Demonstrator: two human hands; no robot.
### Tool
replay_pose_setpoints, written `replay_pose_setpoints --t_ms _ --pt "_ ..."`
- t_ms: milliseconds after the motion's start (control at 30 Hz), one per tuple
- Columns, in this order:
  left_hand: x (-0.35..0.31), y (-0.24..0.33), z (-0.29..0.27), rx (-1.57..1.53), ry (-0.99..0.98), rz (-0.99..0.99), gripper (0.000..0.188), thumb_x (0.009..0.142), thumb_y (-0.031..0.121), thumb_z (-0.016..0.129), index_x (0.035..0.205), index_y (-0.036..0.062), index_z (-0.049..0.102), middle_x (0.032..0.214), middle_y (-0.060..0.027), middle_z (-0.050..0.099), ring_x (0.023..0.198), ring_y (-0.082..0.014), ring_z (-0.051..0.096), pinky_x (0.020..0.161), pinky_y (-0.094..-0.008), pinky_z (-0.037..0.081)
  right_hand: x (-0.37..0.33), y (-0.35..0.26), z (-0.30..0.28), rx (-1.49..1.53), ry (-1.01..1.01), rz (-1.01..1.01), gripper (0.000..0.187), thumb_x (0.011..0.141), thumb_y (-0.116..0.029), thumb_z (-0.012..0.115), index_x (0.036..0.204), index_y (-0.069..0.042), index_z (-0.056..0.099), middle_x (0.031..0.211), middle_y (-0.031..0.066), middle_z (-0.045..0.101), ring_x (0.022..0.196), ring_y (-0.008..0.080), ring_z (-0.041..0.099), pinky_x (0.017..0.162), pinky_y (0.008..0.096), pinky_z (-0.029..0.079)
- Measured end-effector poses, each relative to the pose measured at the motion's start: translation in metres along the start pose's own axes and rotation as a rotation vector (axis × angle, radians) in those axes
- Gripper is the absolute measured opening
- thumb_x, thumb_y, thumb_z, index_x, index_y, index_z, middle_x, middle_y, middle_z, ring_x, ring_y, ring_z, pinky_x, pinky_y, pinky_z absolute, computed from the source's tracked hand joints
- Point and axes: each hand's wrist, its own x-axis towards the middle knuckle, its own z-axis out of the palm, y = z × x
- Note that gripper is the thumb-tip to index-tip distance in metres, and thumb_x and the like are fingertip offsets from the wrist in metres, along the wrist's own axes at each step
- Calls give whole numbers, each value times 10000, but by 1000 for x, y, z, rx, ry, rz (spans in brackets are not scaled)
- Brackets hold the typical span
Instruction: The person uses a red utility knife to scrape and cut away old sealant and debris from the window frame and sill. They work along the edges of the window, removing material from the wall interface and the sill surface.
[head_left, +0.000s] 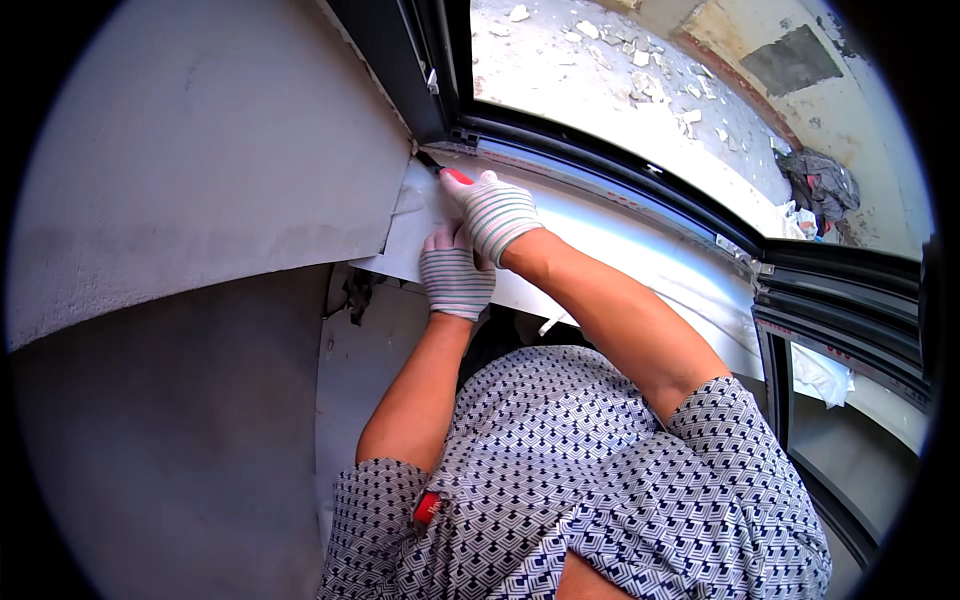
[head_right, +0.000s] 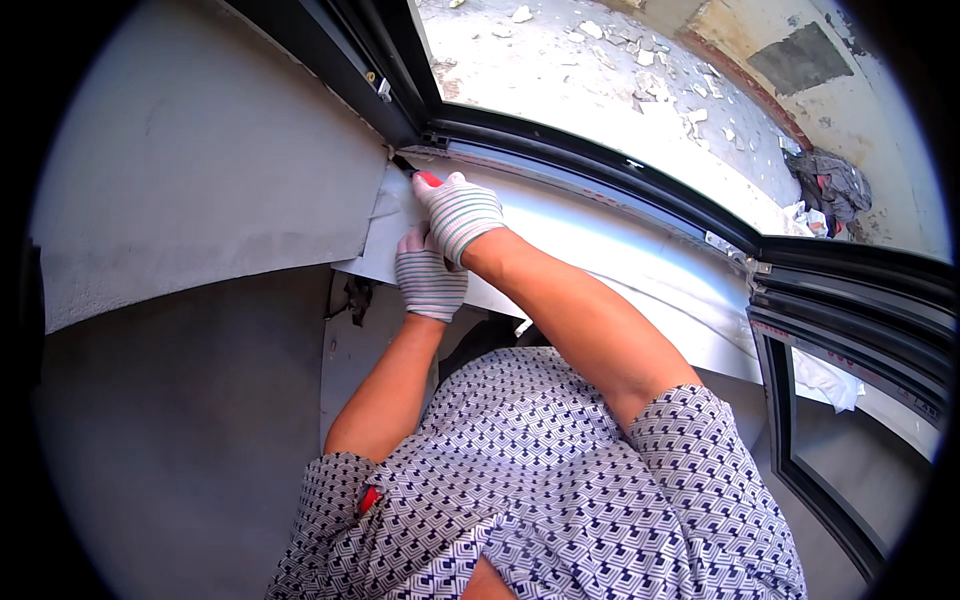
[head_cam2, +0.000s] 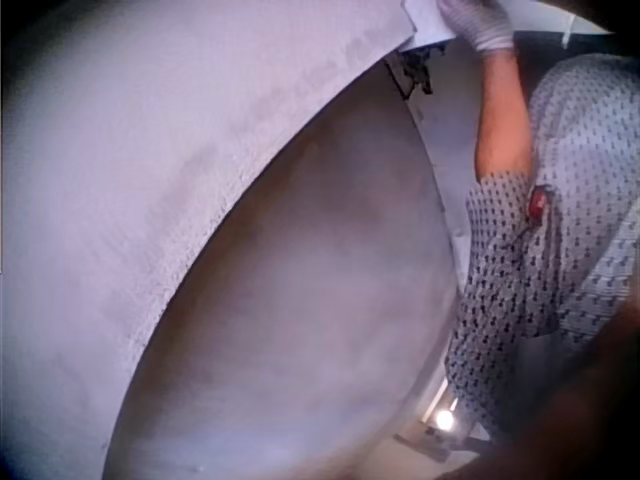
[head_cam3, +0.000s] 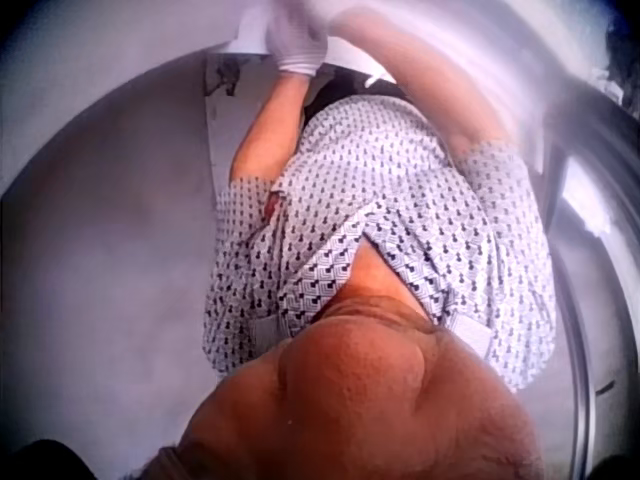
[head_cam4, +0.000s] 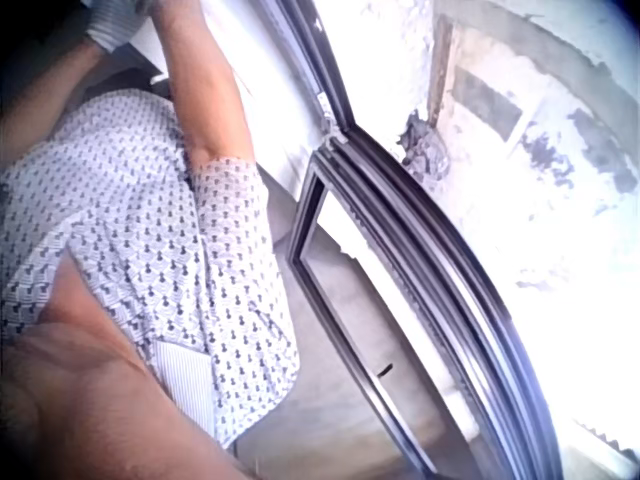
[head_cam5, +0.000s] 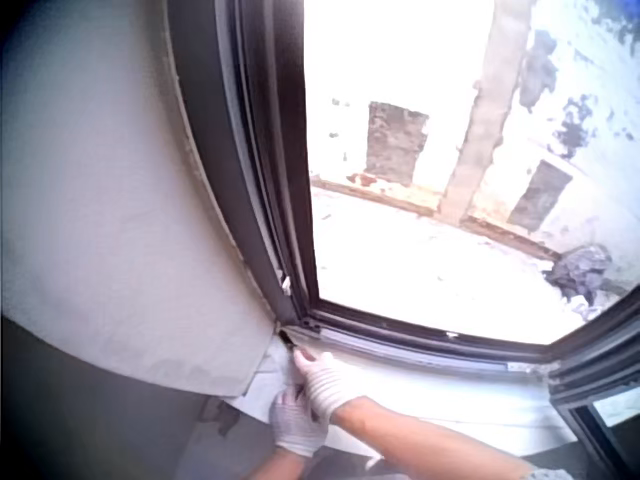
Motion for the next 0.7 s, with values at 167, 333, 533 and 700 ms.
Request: replay_pose_setpoints --t_ms 167,333,533,700 --pt "-9 -25 20 -220 -22 -104 404 768 100 712 1156 69 604 1107 -152 630 991 -398 584 877 -519 458 2 -10 -5 11 -10 36 852 761 -101 801 1516 -182 415 1249 311 596 1049 472 683 881 486 585" --pt "-3 -10 5 31 7 25 442 748 99 732 1167 46 605 1165 -171 623 1055 -401 576 927 -520 458 -3 0 -11 -51 -6 41 839 778 -97 770 1529 -195 410 1231 322 609 1064 477 676 881 491 583" --pt "-5 -8 3 55 75 22 427 785 81 696 1202 39 614 1190 -184 625 1081 -404 577 969 -513 465 -20 12 2 -56 88 100 673 903 -82 592 1533 -253 429 1089 275 682 960 442 708 804 506 582" --pt "-5 -5 0 63 110 17 363 811 71 662 1171 34 642 1210 -179 619 1088 -397 576 970 -504 477 -27 27 3 -58 44 55 696 902 -104 625 1544 -236 389 1182 299 618 987 444 705 797 494 584"
